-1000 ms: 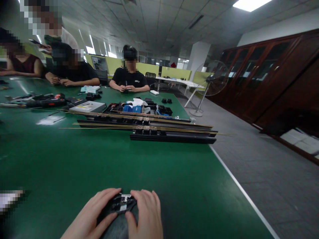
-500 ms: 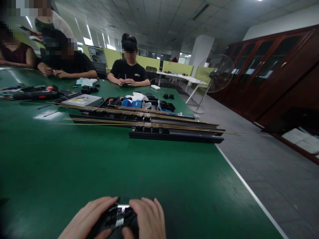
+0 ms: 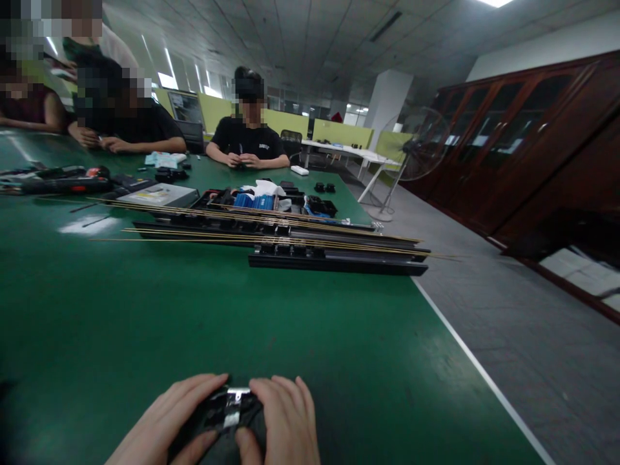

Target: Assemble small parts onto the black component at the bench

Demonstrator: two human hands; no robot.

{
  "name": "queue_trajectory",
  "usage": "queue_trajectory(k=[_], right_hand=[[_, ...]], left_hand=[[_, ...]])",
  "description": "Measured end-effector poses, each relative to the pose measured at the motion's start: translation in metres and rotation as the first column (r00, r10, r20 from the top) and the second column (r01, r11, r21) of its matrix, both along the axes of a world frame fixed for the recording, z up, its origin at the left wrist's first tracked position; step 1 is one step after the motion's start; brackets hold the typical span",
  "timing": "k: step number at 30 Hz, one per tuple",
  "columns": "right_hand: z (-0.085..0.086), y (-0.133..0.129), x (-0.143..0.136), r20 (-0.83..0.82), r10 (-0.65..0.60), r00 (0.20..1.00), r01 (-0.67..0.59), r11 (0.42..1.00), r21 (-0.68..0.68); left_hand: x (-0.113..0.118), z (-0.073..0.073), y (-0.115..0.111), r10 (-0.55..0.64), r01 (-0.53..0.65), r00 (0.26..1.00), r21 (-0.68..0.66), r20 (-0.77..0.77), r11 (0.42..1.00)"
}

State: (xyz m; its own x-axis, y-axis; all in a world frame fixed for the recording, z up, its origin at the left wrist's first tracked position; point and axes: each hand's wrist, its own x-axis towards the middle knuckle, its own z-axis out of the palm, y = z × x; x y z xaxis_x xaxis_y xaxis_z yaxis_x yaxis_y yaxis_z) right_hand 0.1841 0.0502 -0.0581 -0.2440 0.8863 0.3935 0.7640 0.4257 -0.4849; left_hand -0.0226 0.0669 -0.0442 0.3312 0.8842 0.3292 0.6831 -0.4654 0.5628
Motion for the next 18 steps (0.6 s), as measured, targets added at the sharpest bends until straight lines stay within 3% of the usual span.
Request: queue_trajectory(k=[9, 13, 18], right_hand=[[0.037, -0.011, -0.015, -0.084, -0.105, 0.991, 0.082, 0.967, -0.241], [0.047, -0.016, -0.020, -0.111, -0.092, 0.990, 0.061, 0.965, -0.256], [0.047, -0.022, -0.021, -0.118, -0.103, 0.988, 0.074, 0.971, -0.227]], left_hand=[[0.005, 0.010, -0.006, 0.011, -0.012, 1.000, -0.049, -0.027, 0.999], [0.006, 0.012, -0.010, 0.008, -0.008, 1.000, -0.078, -0.004, 0.997], [0.007, 0.018, -0.017, -0.023, 0.026, 0.999, -0.111, 0.026, 0.993]])
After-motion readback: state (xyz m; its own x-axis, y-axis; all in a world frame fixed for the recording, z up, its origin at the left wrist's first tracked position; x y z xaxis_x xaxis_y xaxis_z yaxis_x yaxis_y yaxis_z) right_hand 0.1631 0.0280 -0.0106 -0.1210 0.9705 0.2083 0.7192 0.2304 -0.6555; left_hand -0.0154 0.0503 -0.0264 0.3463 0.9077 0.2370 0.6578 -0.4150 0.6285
